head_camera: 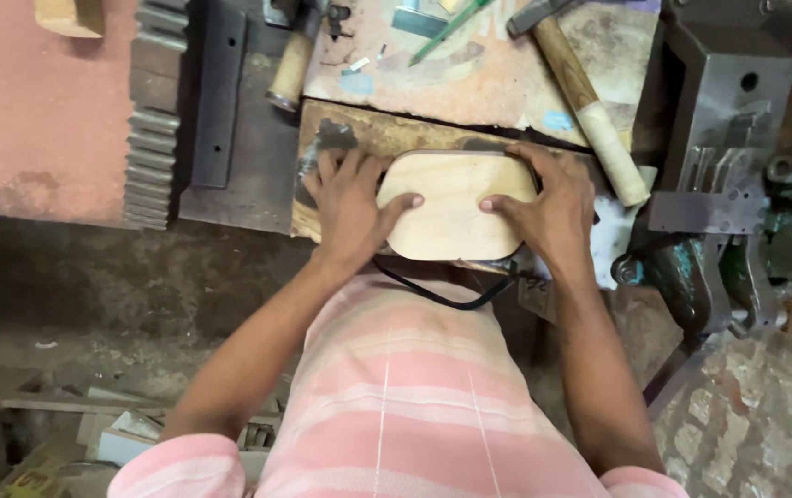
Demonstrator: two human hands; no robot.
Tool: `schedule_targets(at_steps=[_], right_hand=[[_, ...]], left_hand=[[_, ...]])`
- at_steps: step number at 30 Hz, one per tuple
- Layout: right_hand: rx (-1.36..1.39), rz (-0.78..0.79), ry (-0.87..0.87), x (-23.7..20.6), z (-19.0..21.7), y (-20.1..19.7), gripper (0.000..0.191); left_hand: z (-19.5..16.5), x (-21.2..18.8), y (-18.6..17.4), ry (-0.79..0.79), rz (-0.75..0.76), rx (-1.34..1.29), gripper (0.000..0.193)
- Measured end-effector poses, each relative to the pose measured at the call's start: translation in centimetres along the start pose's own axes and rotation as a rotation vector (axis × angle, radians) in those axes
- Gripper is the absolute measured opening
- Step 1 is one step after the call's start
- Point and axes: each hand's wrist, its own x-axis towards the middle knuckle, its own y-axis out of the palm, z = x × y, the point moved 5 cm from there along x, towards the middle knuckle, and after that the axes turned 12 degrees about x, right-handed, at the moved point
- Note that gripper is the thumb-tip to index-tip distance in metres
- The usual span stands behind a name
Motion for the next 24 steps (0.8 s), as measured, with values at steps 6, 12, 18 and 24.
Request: schedule_targets(at_steps=[6, 12, 18, 24], right_hand=[[-0.014, 0.002, 0.07, 0.2, 0.1, 0.2, 0.075], [-0.016, 0.033, 0.125, 0.4, 0.0, 0.5, 0.076], [0.04, 0.026, 0.158, 0.3, 0.1, 0.6, 0.075], [0.009, 0.019, 0.104, 0.2, 0.6, 0.5, 0.075]], left_hand=[[0.7, -2.8, -1.2, 0.04, -0.01, -0.104, 0.062], [1.3, -3.4, -1.3, 0.061, 0.022, -0.102, 0.061], [1.8, -3.3, -0.7, 0.076, 0.047, -0.127, 0.056], [1.6, -3.1, -1.1, 0.071, 0.05, -0.126, 0.052]])
